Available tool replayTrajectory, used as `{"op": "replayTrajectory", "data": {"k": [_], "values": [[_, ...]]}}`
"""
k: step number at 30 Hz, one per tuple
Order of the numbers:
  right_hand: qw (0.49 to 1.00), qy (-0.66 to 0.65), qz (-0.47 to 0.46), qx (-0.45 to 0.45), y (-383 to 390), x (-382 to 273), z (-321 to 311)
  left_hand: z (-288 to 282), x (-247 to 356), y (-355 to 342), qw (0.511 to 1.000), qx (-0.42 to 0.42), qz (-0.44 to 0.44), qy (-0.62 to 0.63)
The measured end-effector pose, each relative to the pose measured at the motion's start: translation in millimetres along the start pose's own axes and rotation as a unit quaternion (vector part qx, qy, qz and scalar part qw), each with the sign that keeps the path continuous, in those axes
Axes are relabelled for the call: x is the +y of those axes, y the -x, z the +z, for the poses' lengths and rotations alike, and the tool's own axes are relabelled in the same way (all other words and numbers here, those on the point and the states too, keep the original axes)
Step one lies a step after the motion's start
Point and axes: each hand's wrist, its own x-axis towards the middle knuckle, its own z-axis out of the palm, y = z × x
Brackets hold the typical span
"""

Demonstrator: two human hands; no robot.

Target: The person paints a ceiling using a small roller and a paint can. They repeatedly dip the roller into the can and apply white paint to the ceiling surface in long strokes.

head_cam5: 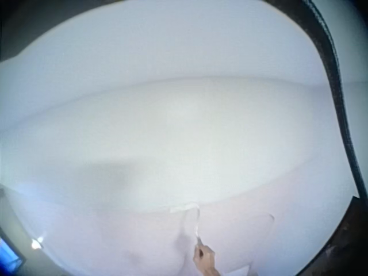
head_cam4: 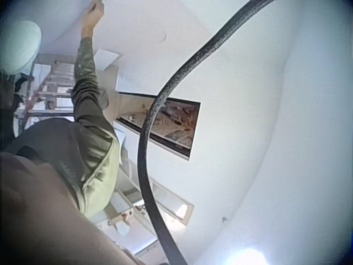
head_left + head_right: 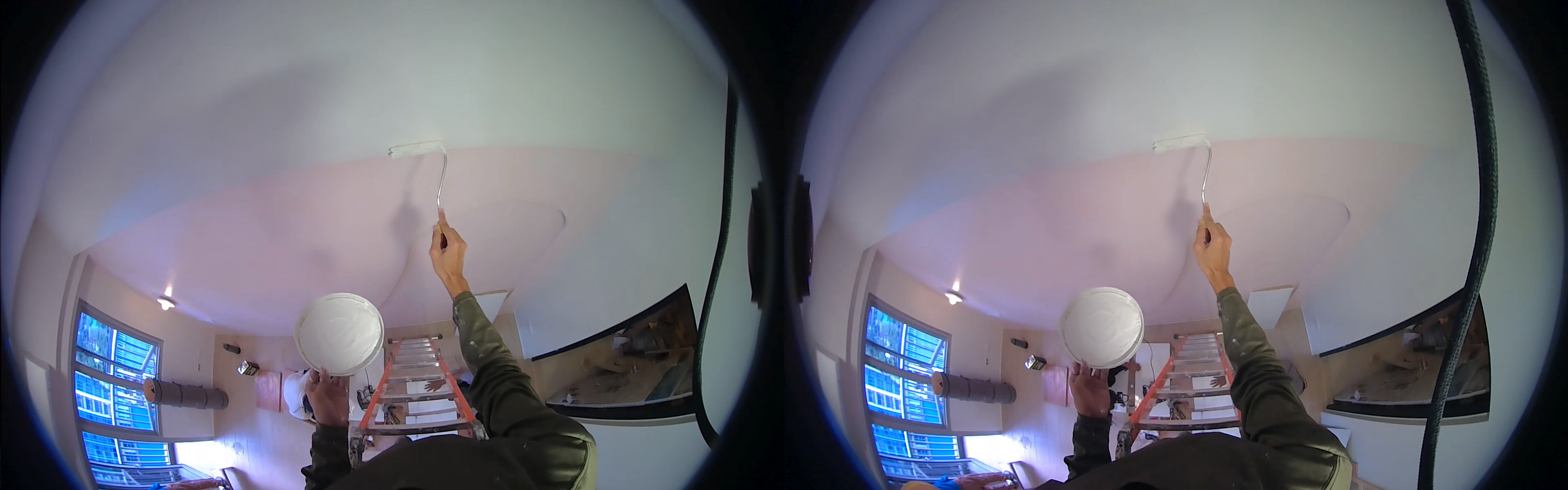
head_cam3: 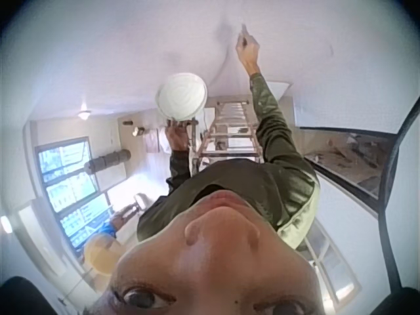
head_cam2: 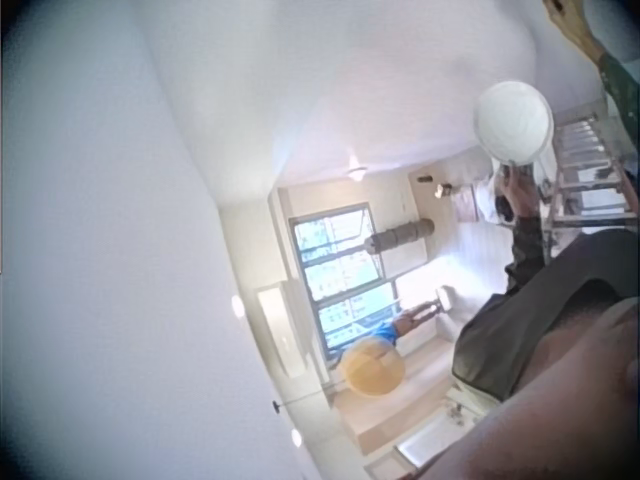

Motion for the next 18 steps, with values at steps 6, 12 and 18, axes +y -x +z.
{"op": "replayTrajectory", "data": {"k": [6,12,18], "values": [[1.0,-0.009,-0.018,0.01,-31.2,-24.6,0.0,-4.1,-0.1,-1.6,1.0,0.001,0.012,-0.002],[0.998,-0.033,-0.038,0.038,-90.7,-75.6,-9.1,-10.2,-3.7,-9.6,0.999,0.019,-0.013,0.04],[0.991,-0.064,-0.094,0.064,-167.6,-138.3,-23.2,-7.7,-2.9,-6.9,0.999,-0.006,0.001,0.033]]}}
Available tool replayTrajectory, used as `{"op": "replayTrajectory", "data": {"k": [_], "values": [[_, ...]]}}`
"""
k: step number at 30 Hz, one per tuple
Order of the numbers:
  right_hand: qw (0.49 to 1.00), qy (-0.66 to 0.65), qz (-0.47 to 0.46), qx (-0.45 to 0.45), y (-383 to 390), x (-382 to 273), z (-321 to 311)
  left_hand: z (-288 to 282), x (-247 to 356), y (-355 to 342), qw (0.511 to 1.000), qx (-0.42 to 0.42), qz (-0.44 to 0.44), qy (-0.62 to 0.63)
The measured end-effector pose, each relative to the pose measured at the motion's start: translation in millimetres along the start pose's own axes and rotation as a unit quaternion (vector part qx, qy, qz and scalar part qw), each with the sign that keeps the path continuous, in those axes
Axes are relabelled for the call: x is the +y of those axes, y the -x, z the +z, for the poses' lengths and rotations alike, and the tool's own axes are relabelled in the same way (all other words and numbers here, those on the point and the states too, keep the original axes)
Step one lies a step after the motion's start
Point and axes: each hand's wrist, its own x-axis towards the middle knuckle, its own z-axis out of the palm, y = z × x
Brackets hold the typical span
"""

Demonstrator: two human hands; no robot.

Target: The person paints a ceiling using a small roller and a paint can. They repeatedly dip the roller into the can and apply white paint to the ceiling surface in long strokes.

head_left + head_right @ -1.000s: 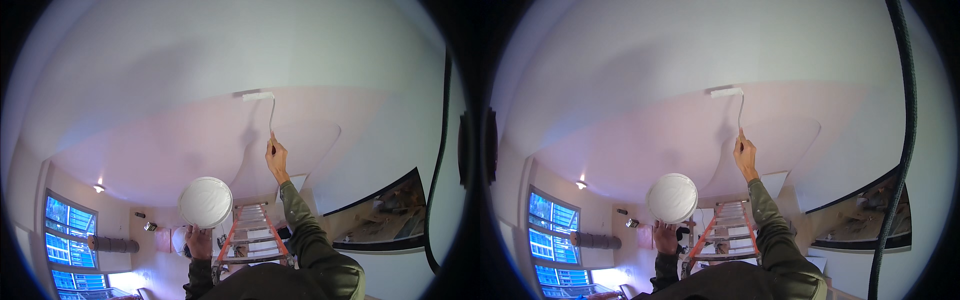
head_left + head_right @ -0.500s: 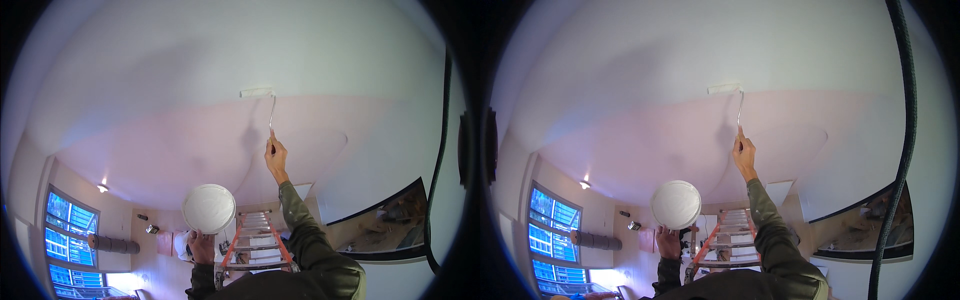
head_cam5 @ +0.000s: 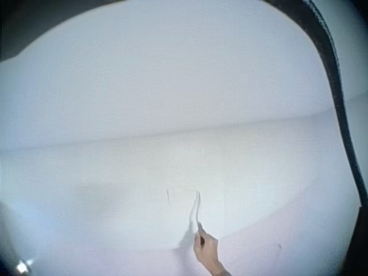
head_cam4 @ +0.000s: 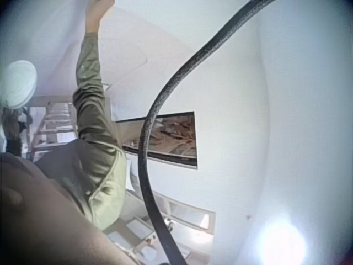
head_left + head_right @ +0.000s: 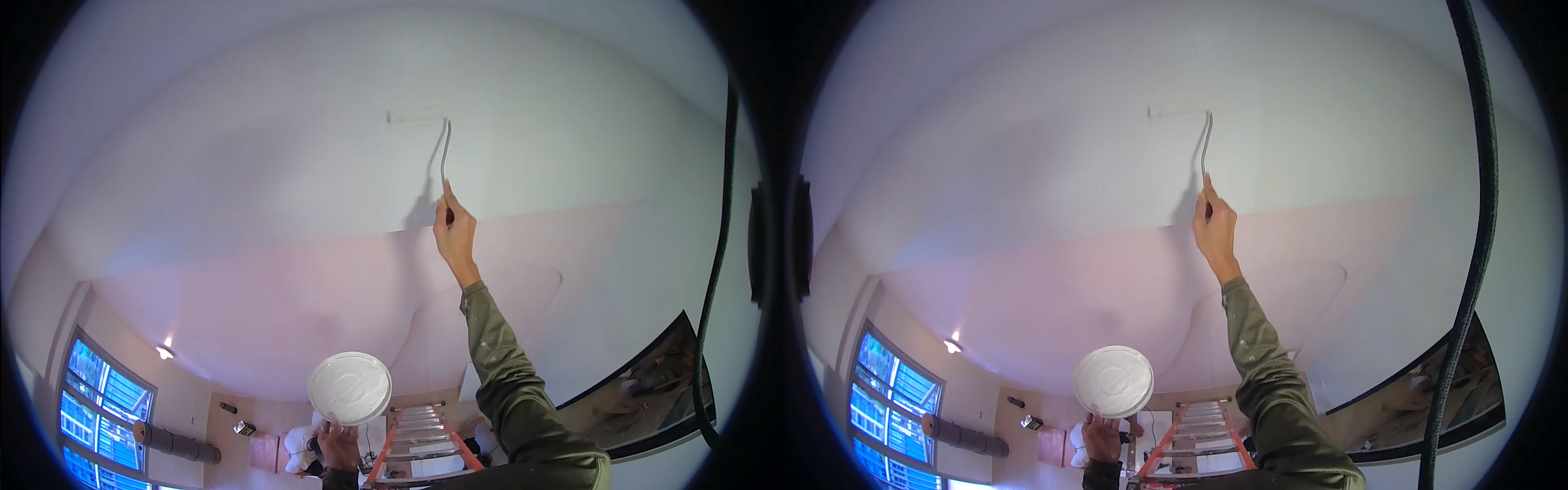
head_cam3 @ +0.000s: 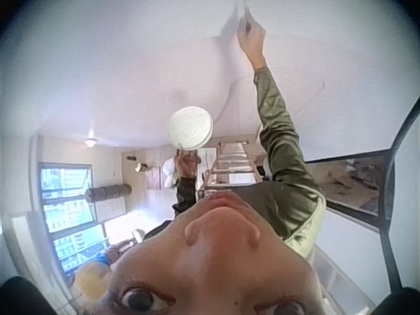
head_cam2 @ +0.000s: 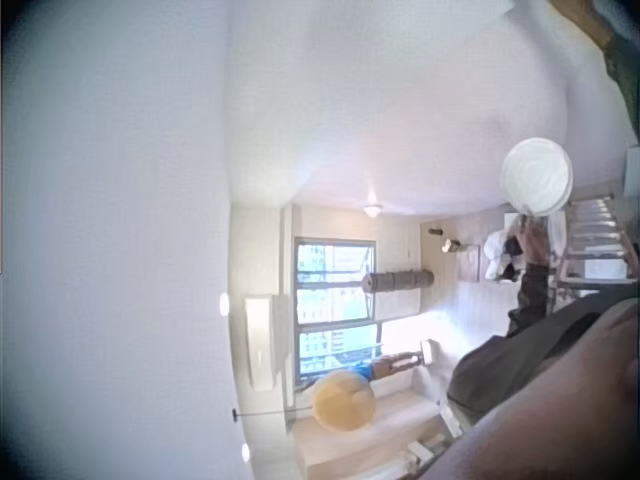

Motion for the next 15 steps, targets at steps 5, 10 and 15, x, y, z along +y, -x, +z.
{"op": "replayTrajectory", "data": {"k": [5,10,15], "values": [[0.998,0.008,-0.057,0.028,-70.9,-32.6,-2.5,-3.4,-1.5,-0.4,1.0,-0.001,0.015,-0.027],[0.993,0.01,-0.108,0.049,-130.0,-58.7,-3.8,3.7,1.4,2.1,1.0,0.012,0.012,-0.019],[0.995,0.016,-0.091,0.037,-155.4,-81.7,-10.0,1.2,0.8,3.0,1.0,0.004,0.019,-0.011]]}}
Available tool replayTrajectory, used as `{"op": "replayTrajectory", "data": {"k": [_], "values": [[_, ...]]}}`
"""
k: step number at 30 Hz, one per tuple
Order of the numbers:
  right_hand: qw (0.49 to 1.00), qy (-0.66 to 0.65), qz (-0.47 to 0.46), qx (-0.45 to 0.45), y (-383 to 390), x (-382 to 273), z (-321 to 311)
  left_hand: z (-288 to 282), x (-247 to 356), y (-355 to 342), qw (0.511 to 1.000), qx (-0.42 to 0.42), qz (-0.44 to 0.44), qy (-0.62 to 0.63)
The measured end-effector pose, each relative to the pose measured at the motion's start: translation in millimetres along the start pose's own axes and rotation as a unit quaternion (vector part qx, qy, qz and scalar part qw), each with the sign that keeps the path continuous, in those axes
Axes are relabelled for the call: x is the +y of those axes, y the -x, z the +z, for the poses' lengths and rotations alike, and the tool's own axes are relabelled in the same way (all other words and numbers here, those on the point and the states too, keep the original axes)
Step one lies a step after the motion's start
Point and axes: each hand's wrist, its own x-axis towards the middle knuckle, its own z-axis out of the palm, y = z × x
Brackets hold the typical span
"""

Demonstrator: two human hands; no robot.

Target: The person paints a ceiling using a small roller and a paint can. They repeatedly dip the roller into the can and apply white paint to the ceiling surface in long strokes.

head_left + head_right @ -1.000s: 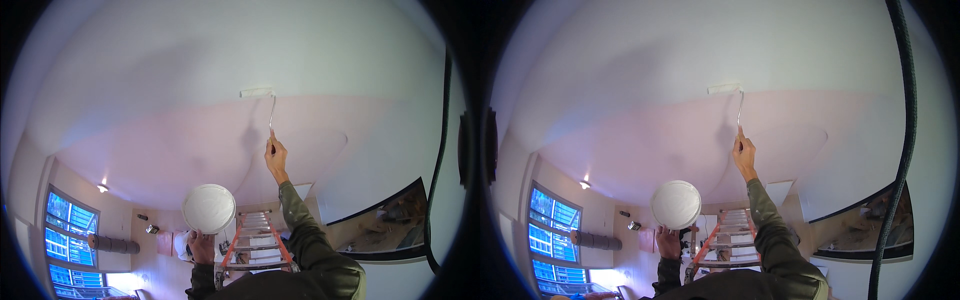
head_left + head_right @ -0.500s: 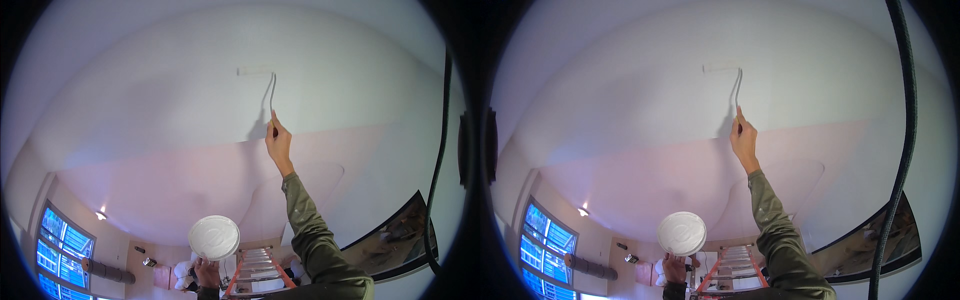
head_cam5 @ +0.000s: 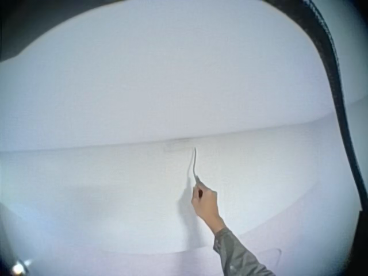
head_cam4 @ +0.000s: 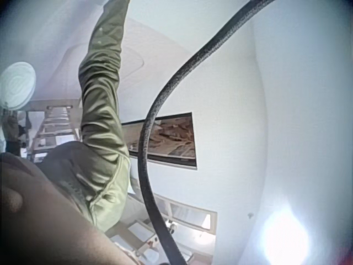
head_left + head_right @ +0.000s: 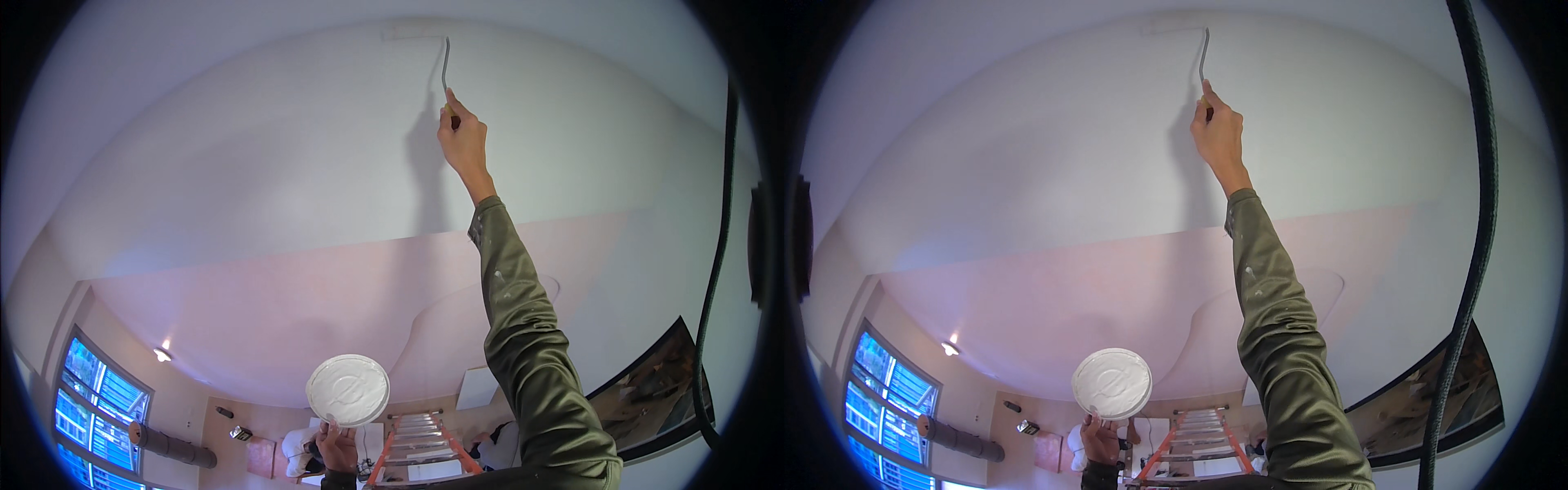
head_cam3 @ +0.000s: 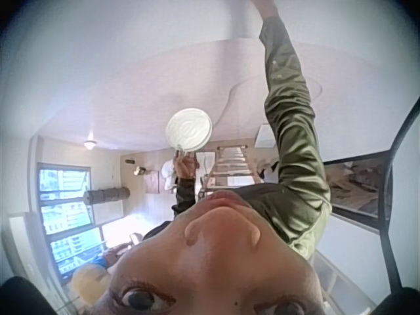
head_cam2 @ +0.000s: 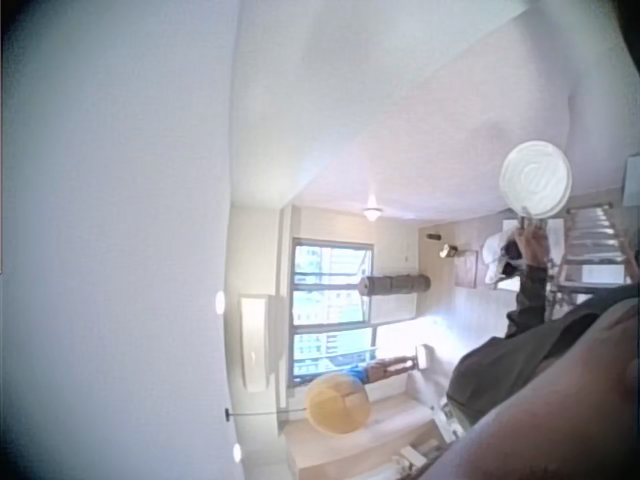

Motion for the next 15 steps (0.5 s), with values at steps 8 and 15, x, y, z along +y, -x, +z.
{"op": "replayTrajectory", "data": {"k": [8,15], "values": [[1.0,-0.002,0.015,-0.01,-4.9,0.2,2.4,1.4,1.4,0.2,1.0,-0.003,-0.01,0.004],[1.0,-0.006,0.018,-0.007,-6.2,1.2,4.4,-6.3,-2.1,-2.5,1.0,0.0,0.005,0.025]]}}
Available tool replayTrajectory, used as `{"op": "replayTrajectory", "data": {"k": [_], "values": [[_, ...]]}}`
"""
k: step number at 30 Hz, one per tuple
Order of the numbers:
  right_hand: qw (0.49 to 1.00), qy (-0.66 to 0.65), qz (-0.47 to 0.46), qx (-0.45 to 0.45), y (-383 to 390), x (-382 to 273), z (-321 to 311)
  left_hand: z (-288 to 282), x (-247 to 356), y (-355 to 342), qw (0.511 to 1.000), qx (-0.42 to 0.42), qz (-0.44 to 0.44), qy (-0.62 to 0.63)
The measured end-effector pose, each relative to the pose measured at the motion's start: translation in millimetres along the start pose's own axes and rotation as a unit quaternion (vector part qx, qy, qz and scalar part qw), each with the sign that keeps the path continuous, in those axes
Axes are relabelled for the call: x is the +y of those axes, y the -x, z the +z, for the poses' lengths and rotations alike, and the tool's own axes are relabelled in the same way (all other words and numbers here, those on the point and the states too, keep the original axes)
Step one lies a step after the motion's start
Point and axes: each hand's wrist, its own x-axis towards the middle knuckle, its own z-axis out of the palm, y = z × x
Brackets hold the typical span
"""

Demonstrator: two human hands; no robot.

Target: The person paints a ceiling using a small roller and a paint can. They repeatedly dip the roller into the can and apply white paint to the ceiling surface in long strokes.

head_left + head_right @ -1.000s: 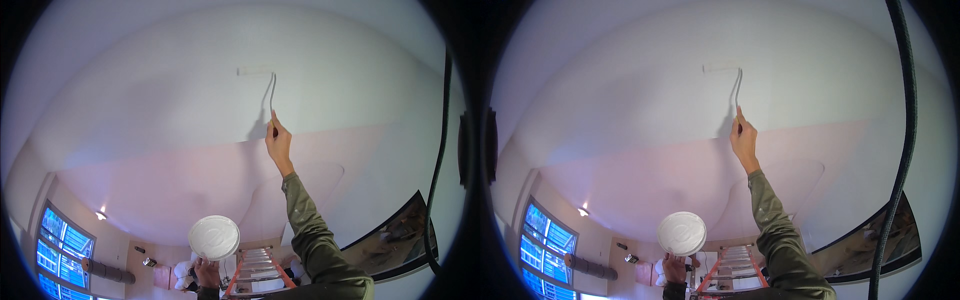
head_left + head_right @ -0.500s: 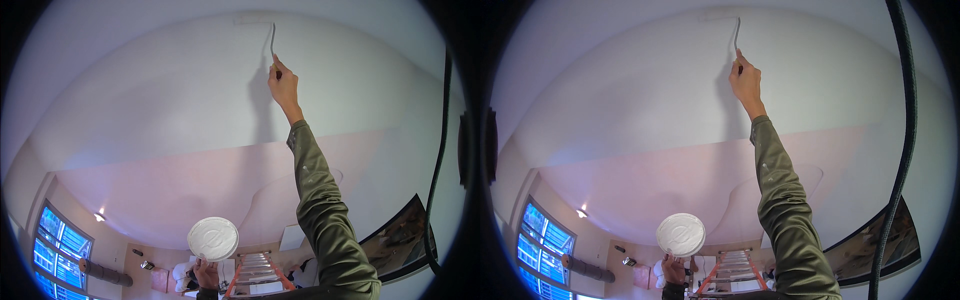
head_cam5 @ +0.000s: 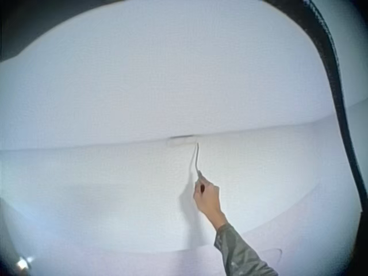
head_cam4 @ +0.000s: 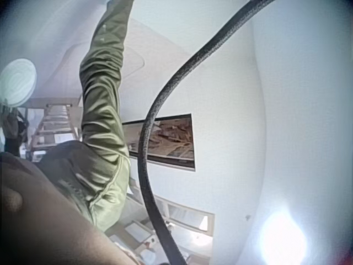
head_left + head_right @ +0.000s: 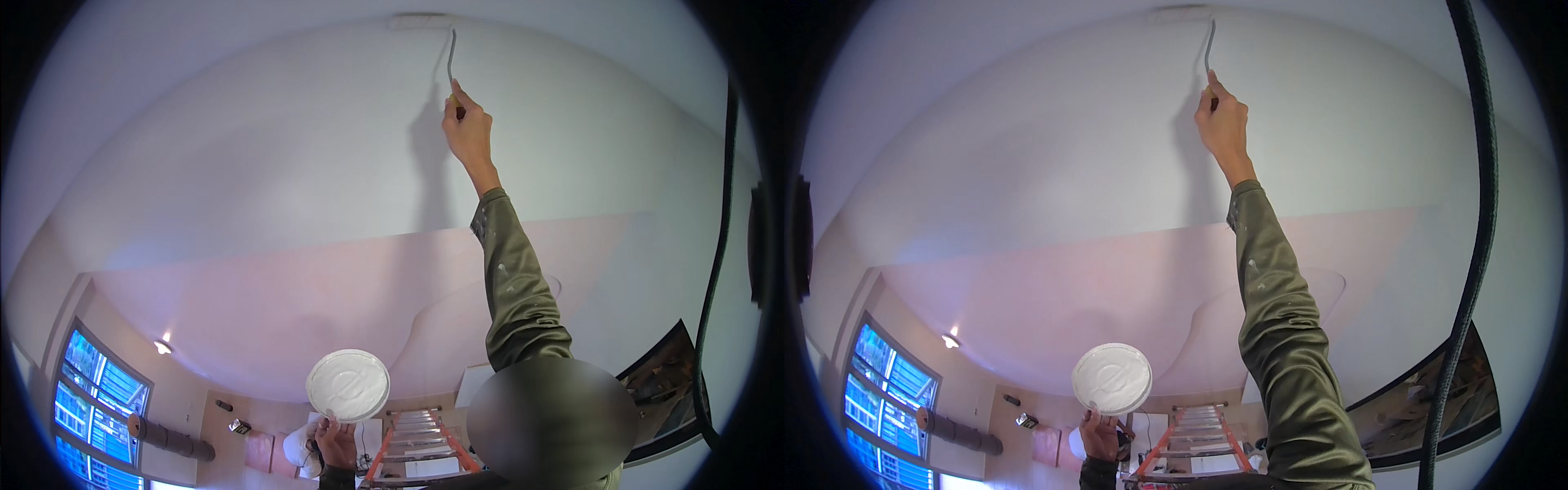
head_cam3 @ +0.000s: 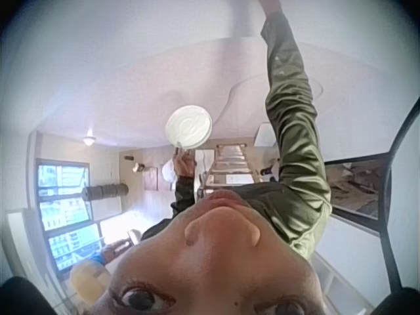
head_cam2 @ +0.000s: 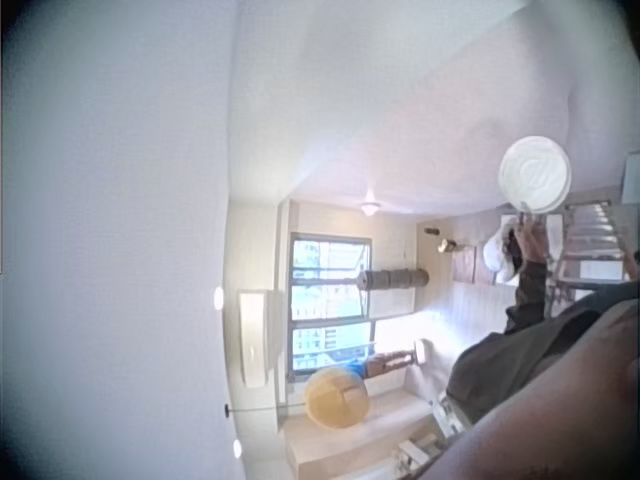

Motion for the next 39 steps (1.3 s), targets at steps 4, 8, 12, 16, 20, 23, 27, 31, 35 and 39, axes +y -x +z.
{"op": "replayTrajectory", "data": {"k": [4,8,12,16,20,23,27,31,35,39], "values": [[1.0,-0.01,0.008,0.003,1.9,-2.8,-1.7,6.9,2.2,3.2,1.0,0.004,-0.001,0.007],[1.0,0.016,0.01,-0.005,35.3,11.3,-3.0,8.6,3.1,5.0,1.0,-0.002,-0.004,0.001],[0.999,0.007,0.033,-0.021,97.0,41.1,-4.4,27.6,7.7,8.2,1.0,0.013,0.008,-0.014],[0.996,0.018,0.078,-0.048,166.9,69.5,-16.7,-7.1,-2.1,0.6,1.0,-0.005,0.011,-0.007],[0.993,0.051,0.088,-0.052,238.5,95.5,-18.1,-4.3,2.3,3.2,1.0,0.001,-0.002,-0.009],[0.99,0.059,0.11,-0.065,287.4,107.1,-17.5,-3.1,5.0,5.1,1.0,-0.008,0.006,-0.021],[0.983,0.07,0.143,-0.092,346.4,127.9,-26.0,-1.7,6.9,4.9,1.0,-0.012,0.004,-0.025],[0.975,0.071,0.171,-0.123,388.8,139.1,-40.9,-1.5,5.9,6.2,0.999,-0.003,0.005,-0.035],[0.98,0.056,0.147,-0.119,402.4,130.6,-35.6,-2.8,4.1,8.3,0.999,-0.001,0.007,-0.032],[0.978,0.053,0.144,-0.14,395.6,119.6,-18.6,-12.3,2.0,8.5,1.0,0.006,0.004,-0.02]]}}
